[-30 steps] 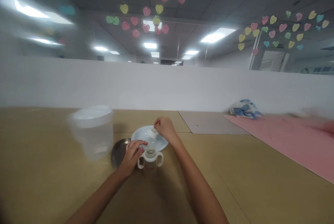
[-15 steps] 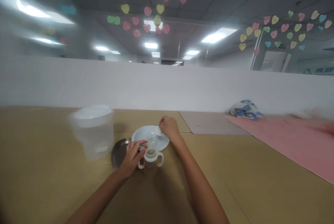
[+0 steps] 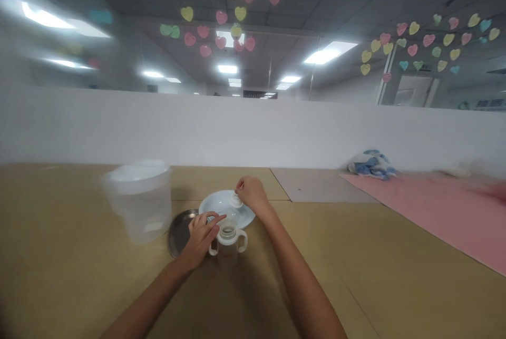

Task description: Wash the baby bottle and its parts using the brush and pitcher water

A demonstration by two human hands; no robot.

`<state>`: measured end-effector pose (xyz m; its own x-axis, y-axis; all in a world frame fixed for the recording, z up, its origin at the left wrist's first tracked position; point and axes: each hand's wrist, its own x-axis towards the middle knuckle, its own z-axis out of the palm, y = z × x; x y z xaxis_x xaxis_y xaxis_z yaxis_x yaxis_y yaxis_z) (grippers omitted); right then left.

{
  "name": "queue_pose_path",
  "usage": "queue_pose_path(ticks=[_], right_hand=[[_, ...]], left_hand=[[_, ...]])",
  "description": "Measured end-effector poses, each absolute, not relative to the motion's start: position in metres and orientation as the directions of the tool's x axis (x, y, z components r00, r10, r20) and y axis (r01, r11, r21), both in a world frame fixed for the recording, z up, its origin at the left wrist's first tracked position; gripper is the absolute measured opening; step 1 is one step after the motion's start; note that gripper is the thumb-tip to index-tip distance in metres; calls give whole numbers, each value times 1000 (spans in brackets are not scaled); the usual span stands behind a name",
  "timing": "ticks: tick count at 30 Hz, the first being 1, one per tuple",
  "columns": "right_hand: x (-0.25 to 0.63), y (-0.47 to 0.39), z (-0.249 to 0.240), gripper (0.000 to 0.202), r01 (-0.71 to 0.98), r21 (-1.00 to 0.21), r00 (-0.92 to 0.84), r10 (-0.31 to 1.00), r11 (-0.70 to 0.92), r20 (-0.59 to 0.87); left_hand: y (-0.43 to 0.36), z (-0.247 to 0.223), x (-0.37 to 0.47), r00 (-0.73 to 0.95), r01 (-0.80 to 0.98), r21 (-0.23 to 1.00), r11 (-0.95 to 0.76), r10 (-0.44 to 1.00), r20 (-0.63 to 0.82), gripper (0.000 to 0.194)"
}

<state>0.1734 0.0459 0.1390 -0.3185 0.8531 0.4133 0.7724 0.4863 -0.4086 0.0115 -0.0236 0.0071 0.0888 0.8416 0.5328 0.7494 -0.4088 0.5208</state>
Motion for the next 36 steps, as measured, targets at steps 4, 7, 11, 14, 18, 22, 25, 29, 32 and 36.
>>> queue_pose_path(ticks=[4,7,11,14,18,22,25,29,32,36], right_hand=[[172,46,139,11,763,-420,-325,854,491,406],[171,43,140,6,741,-446,-342,855,501,391],[164,31,142,13,683,-506,-412,850,527,330],[153,18,140,20,626,-519,-483,812,582,327],[141,4,134,23,565,-507,-561,754,651,343],[135,-2,128,26,539,-422,-611,683,729,399],[134,-2,124,31,592,-333,-594,677,733,434],[134,1,124,18,570,-280,-660,633,773,406],[136,4,125,14,534,-229,-713,579,814,394],[138,5,126,15,523,-213,-730,563,825,387]], left_hand=[[-24,8,11,57,742,520,-424,812,581,43],[-26,11,11,2,743,510,-433,764,645,43],[-27,15,9,-65,752,481,-451,675,735,44],[-26,16,9,-78,763,444,-469,615,784,46],[-23,15,9,-165,769,460,-445,556,814,43],[-23,16,8,-220,747,505,-432,557,801,40],[-24,17,6,-224,750,501,-431,547,806,39],[-26,17,6,-209,788,448,-422,501,840,40],[-28,18,7,-169,825,381,-418,460,871,40],[-29,20,7,-138,851,328,-410,428,893,39]])
